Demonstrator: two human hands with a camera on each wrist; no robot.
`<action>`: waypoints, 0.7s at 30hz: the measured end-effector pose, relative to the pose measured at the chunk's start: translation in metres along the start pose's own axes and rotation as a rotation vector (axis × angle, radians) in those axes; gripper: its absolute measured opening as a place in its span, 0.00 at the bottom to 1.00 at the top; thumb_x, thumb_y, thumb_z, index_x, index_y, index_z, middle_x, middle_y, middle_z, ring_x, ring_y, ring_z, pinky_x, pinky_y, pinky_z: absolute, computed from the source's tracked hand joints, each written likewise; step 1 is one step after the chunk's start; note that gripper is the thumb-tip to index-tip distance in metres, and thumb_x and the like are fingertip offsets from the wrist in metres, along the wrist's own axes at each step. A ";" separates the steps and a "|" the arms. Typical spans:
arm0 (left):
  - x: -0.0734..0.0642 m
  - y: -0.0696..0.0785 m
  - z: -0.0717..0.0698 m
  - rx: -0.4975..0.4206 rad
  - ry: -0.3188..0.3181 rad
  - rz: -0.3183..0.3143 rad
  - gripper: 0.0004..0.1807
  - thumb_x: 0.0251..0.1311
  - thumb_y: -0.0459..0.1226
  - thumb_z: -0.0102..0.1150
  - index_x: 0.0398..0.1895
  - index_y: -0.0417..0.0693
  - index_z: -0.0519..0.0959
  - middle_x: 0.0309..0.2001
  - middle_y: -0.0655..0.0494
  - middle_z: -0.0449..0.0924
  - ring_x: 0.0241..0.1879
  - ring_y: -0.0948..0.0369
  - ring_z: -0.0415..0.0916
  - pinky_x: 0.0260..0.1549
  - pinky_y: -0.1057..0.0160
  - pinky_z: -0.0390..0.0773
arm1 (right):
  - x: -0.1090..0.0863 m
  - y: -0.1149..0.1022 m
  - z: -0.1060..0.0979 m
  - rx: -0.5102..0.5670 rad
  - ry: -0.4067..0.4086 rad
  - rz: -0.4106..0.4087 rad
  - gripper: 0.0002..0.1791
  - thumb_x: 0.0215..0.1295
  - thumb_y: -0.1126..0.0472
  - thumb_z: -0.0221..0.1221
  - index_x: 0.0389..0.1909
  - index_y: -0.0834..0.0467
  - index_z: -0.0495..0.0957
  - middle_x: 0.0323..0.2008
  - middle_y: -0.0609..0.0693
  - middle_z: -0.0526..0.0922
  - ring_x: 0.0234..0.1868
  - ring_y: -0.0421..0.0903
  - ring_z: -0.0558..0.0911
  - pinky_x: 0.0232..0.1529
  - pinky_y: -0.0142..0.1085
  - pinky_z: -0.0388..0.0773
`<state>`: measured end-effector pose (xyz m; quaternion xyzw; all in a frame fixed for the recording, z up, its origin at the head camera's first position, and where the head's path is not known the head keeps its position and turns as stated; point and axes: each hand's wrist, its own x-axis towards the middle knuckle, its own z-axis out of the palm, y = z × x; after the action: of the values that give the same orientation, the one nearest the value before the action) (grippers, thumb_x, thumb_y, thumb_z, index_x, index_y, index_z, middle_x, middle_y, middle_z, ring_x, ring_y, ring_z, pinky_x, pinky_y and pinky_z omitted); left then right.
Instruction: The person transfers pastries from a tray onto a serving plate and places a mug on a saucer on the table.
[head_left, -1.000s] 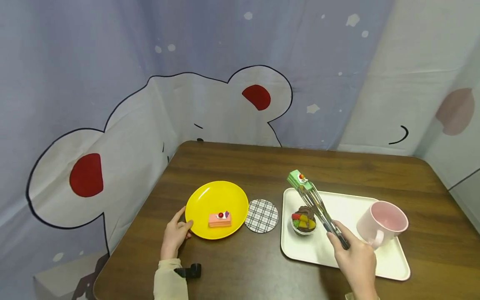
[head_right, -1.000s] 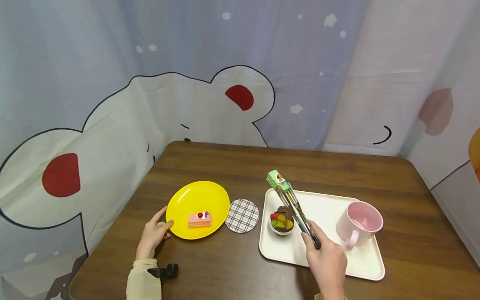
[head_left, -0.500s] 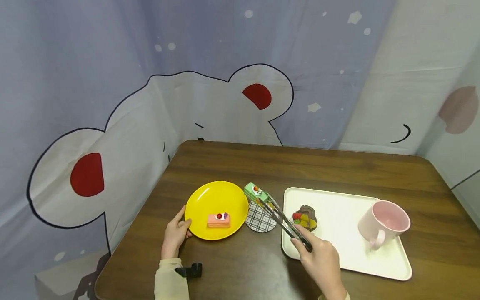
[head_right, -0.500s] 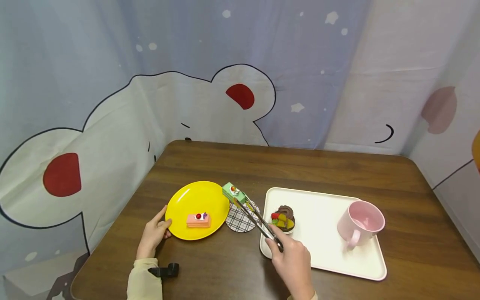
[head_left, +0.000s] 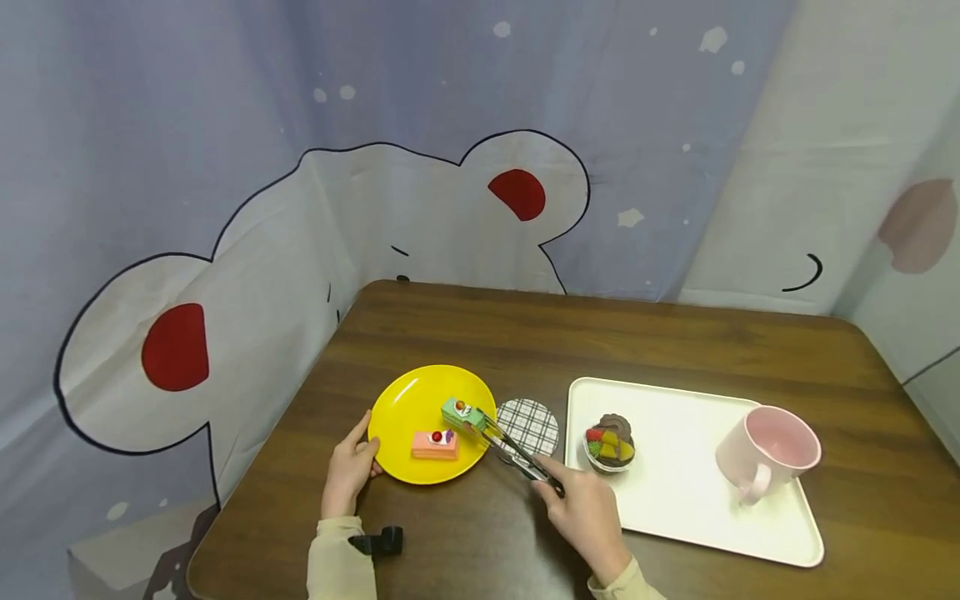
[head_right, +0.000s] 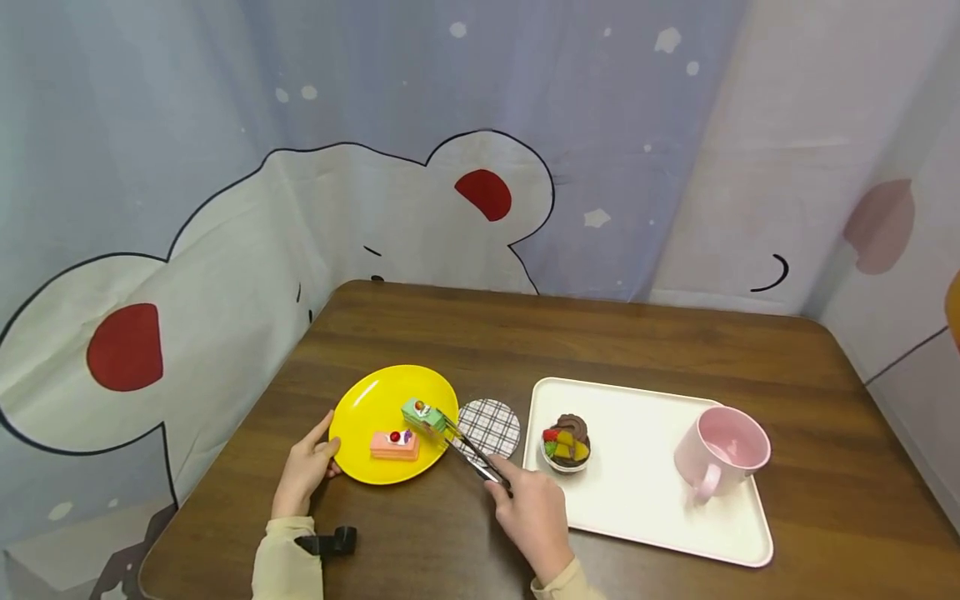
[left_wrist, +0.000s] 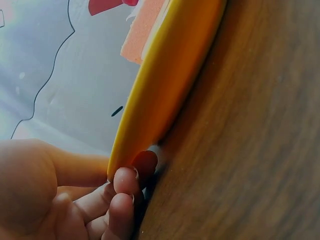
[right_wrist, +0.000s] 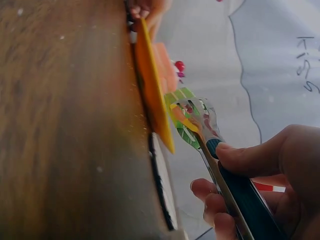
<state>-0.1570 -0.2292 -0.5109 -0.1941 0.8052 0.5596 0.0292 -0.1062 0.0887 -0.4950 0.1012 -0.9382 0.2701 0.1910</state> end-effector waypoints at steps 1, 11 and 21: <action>0.000 0.000 0.000 0.001 0.001 0.002 0.30 0.71 0.35 0.45 0.75 0.49 0.55 0.17 0.60 0.69 0.18 0.64 0.68 0.23 0.71 0.71 | 0.001 -0.001 0.002 -0.002 -0.008 -0.003 0.17 0.49 0.57 0.71 0.43 0.49 0.87 0.19 0.51 0.84 0.15 0.36 0.65 0.16 0.32 0.62; 0.001 -0.001 0.000 -0.017 -0.002 0.025 0.30 0.70 0.34 0.46 0.75 0.47 0.56 0.17 0.60 0.70 0.18 0.64 0.68 0.22 0.71 0.71 | 0.003 -0.007 0.006 -0.025 -0.037 -0.007 0.18 0.48 0.56 0.72 0.44 0.48 0.86 0.14 0.49 0.79 0.15 0.38 0.67 0.16 0.32 0.60; 0.001 -0.002 0.000 -0.015 0.001 0.027 0.31 0.70 0.33 0.46 0.75 0.46 0.56 0.17 0.59 0.70 0.17 0.63 0.68 0.22 0.71 0.71 | 0.000 -0.005 -0.005 -0.027 -0.085 0.035 0.23 0.49 0.56 0.71 0.50 0.47 0.83 0.19 0.37 0.77 0.18 0.33 0.67 0.18 0.30 0.59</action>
<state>-0.1571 -0.2301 -0.5126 -0.1837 0.8036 0.5658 0.0200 -0.1035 0.0866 -0.4889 0.0934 -0.9508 0.2561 0.1474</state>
